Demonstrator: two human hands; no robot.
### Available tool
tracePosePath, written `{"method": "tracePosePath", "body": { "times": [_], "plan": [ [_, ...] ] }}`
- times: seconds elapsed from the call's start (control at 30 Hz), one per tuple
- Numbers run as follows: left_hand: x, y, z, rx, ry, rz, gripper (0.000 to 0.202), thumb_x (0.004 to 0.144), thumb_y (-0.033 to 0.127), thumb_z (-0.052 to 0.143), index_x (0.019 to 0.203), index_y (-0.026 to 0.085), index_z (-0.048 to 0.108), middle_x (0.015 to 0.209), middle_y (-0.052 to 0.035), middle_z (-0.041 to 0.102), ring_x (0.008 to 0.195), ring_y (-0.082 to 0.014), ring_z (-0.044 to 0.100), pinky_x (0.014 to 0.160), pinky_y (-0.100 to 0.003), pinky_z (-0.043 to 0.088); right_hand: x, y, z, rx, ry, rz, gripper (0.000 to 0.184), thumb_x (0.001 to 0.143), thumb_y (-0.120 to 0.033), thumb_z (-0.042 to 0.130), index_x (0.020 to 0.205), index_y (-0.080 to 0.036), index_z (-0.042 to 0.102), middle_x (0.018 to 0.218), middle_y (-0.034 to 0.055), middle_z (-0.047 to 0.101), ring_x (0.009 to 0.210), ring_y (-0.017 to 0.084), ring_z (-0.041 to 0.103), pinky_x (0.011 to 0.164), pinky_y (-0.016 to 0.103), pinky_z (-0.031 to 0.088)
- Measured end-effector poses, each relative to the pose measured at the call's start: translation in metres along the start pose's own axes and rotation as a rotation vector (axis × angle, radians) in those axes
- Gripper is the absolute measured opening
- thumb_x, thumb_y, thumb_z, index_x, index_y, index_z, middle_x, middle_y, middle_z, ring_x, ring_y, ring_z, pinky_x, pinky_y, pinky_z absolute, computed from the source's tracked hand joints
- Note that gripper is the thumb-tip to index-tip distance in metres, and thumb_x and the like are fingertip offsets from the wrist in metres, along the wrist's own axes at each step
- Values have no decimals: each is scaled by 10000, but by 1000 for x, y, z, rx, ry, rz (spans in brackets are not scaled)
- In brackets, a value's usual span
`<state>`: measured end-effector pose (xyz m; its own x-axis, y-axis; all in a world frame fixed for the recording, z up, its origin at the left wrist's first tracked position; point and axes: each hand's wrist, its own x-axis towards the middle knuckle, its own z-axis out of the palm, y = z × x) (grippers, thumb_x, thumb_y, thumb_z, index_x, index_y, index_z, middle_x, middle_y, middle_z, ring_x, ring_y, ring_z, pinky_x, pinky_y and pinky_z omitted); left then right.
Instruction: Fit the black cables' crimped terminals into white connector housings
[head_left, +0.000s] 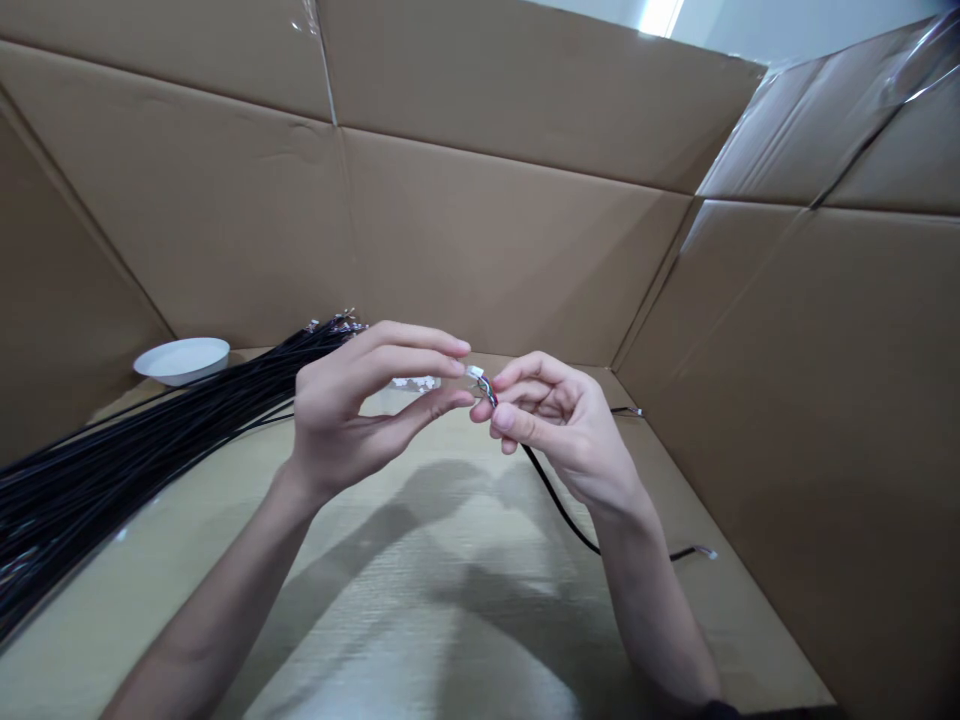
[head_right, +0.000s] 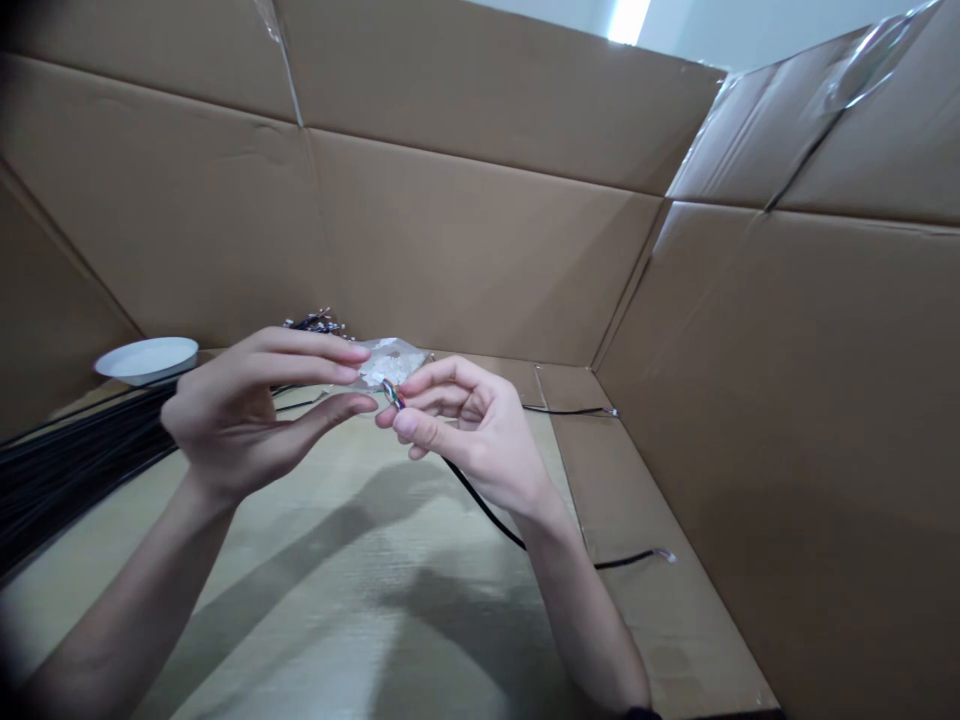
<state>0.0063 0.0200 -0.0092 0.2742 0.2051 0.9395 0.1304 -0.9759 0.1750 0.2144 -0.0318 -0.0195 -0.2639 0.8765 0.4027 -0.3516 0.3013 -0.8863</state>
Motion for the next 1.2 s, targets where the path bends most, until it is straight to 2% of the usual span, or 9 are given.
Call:
{"method": "tracePosePath", "body": {
  "times": [0.17,0.3,0.43,0.5,0.7,0.87,1.03,1.13,1.2],
  "plan": [
    [3,2,-1,288,20,263,213,816,97,851,961,237,783,1065,-12,787,888,-85,740,805,-193,593,2,3,1,55,-10,10,230,817,-164,886,987,-197,735,921,13,799,828,95,747,702,160,599],
    [4,3,-2,344,13,299,173,863,103,802,971,235,769,1033,-7,790,905,-105,747,808,-228,592,3,5,5,23,29,14,223,808,-195,896,968,-206,741,917,16,803,801,96,738,681,167,598],
    [0,0,-4,411,-36,351,131,913,127,747,991,232,756,1084,1,788,978,-131,749,880,-262,610,4,11,11,-13,206,-76,222,771,-206,922,892,-207,736,812,-17,788,640,55,667,576,128,541],
    [-3,-3,-5,463,-44,402,155,900,125,762,1014,229,759,1149,-7,779,1048,-164,743,951,-302,622,6,15,13,-18,274,-126,225,761,-205,926,894,-211,745,812,-17,790,637,57,662,555,123,525],
    [-8,-9,-3,502,-3,419,215,884,123,780,1055,251,754,1162,-3,779,1093,-163,724,1043,-320,622,9,20,15,107,249,-98,199,797,-277,895,932,-215,763,801,-13,779,676,85,683,526,144,506],
    [-5,-11,-1,519,-29,495,231,844,140,833,1057,196,763,1181,-28,769,1112,-166,718,1120,-308,579,11,21,17,163,342,-54,300,707,-200,931,888,-192,692,751,-29,773,627,70,660,569,153,506],
    [-3,-4,7,580,-32,506,50,923,200,747,955,233,728,1090,14,787,1063,-139,720,1080,-292,582,7,29,29,-67,478,-327,302,799,-174,867,887,-205,580,836,-1,800,731,136,761,695,246,593],
    [-3,5,11,618,-19,441,42,947,202,710,918,233,702,1083,15,779,1098,-145,698,1160,-306,508,3,36,35,-375,586,-602,239,820,-94,813,881,-208,612,827,-13,761,797,170,783,667,264,599],
    [-3,12,12,625,-19,339,29,952,208,700,933,225,685,1092,2,769,1157,-164,676,1213,-327,446,2,39,34,-574,591,-779,245,814,-33,784,913,-213,649,837,-19,737,823,162,775,670,264,601]
  ]
}}
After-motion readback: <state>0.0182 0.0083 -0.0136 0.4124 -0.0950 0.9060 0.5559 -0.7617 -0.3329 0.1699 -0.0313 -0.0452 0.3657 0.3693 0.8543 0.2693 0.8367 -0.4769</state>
